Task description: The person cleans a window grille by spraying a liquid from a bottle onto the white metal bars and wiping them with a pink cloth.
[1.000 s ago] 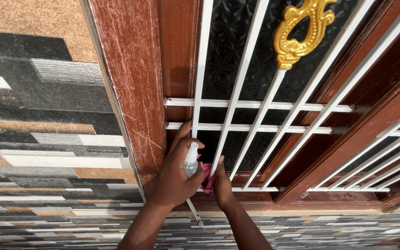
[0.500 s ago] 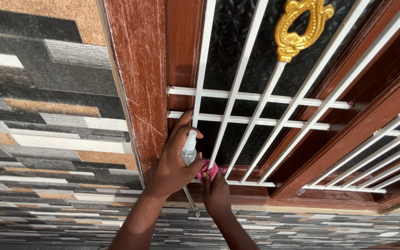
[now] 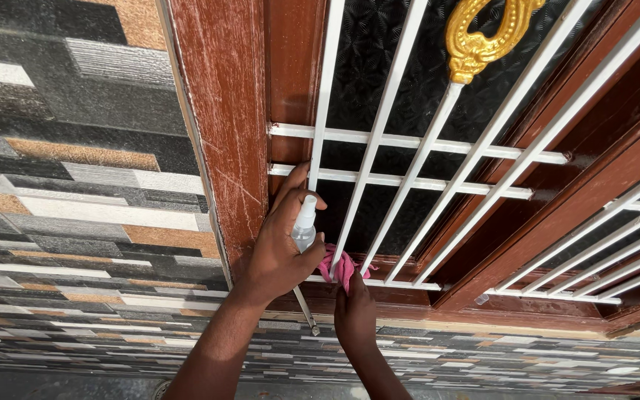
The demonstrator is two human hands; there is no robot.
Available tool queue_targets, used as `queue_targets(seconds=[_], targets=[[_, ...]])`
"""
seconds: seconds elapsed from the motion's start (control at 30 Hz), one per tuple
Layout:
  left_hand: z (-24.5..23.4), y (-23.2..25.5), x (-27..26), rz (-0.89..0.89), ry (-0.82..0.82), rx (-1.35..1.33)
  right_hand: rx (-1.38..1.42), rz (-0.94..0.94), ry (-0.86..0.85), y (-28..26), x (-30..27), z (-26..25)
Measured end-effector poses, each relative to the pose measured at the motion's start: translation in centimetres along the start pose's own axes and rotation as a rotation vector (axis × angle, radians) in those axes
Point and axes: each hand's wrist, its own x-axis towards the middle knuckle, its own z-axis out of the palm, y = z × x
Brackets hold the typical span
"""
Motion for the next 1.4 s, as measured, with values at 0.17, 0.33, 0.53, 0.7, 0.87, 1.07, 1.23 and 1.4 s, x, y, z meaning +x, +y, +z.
queue_targets(seconds=[0.17,0.33,0.53,0.7,0.87,1.07,1.23,1.4], targets=[[0.2,-0.9,0.1,-0.004,0.010,0.018,0.022,-0.005,0.058,-0.7,-0.2,-0.9],[0.2,-1.3,0.2,0.040,0.019,0.107,0.053,0.130,0.096,-1.5,-1.1,-2.1],[0.5,-2.1,0.1,-0.031,0.013,0.071,0.184,-0.162,0.113,-0.5,-5.1,-1.1],[0.5,-2.6,0.2,-0.011,0.004,0.071,0.568,0.177,0.247,2.2,-4.1,-1.4],[0.6,-2.9,0.0,-0.038,0.003,0.161,1.078,0.389,0.598,-0.5,-2.5,-6.8],[0.5,-3.0,0.3,-0.035,0.004,0.170,0.767,-0.007,0.627,-4.0,-1.7,-6.8],[0.1,-2.9,0.3,-0.052,-0.014,0.187,0.548,-0.092,0.325,-4.7,0.5,-5.6],[-0.3,-3.2,0.3,-0.042,-0.069,0.125,0.634,-0.179,0.213,-5.0,5.0,-7.7]])
